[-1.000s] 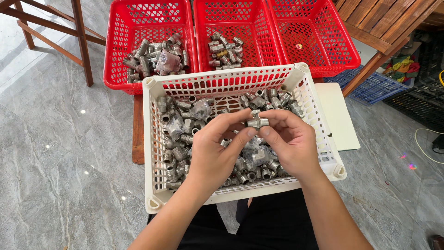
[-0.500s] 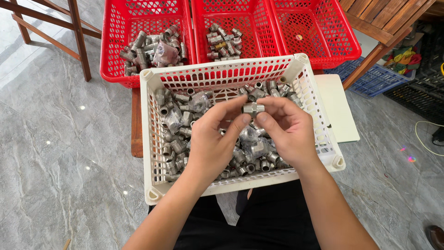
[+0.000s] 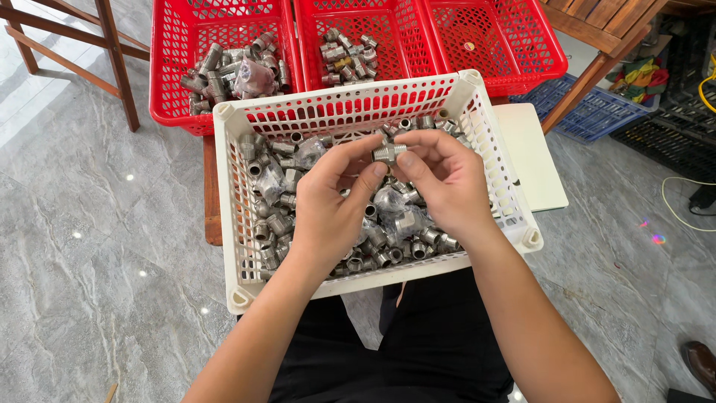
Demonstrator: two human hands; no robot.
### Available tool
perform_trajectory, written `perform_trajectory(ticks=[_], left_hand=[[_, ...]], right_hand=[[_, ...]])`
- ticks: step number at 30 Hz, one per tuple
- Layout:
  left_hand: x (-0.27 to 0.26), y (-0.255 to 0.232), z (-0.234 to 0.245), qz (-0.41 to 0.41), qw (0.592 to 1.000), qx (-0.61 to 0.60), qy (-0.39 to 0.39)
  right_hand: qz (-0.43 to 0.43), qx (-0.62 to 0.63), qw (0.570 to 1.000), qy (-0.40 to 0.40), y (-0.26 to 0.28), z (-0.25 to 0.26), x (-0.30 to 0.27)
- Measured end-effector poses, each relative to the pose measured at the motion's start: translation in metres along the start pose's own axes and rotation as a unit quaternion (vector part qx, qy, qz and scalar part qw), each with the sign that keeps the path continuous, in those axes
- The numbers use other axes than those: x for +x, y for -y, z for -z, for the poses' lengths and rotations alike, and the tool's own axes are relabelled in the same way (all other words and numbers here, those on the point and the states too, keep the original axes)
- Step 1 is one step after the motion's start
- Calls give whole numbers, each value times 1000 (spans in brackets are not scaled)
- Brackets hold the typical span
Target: The person picks up metal pipe fittings from a white basket, turns them over by hand, and places them into three red baskets.
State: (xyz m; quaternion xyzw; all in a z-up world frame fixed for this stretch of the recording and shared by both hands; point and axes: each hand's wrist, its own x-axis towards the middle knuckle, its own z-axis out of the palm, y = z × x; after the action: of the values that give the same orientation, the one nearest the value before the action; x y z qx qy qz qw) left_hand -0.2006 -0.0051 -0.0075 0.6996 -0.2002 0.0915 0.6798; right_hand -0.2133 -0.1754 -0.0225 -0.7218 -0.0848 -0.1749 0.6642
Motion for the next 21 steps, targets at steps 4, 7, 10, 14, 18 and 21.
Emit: perform_trajectory(ticks=[4, 7, 10, 14, 18, 21], left_hand=[[3, 0, -2, 14, 1000, -24, 5], [14, -4, -3, 12, 1000, 0, 7], [27, -1, -6, -29, 999, -5, 16], [33, 2, -8, -29, 999, -37, 7], [29, -2, -8, -35, 999, -21, 8], [28, 1, -10, -8, 999, -51, -15]], right_hand=[[7, 14, 1000, 1, 0, 0, 2], [18, 40, 999, 0, 5, 0, 7], [27, 41, 999, -19, 8, 1, 16], [-3, 54, 998, -28, 8, 1, 25], [2, 28, 999, -31, 9, -1, 27], [15, 31, 999, -37, 7, -1, 28]])
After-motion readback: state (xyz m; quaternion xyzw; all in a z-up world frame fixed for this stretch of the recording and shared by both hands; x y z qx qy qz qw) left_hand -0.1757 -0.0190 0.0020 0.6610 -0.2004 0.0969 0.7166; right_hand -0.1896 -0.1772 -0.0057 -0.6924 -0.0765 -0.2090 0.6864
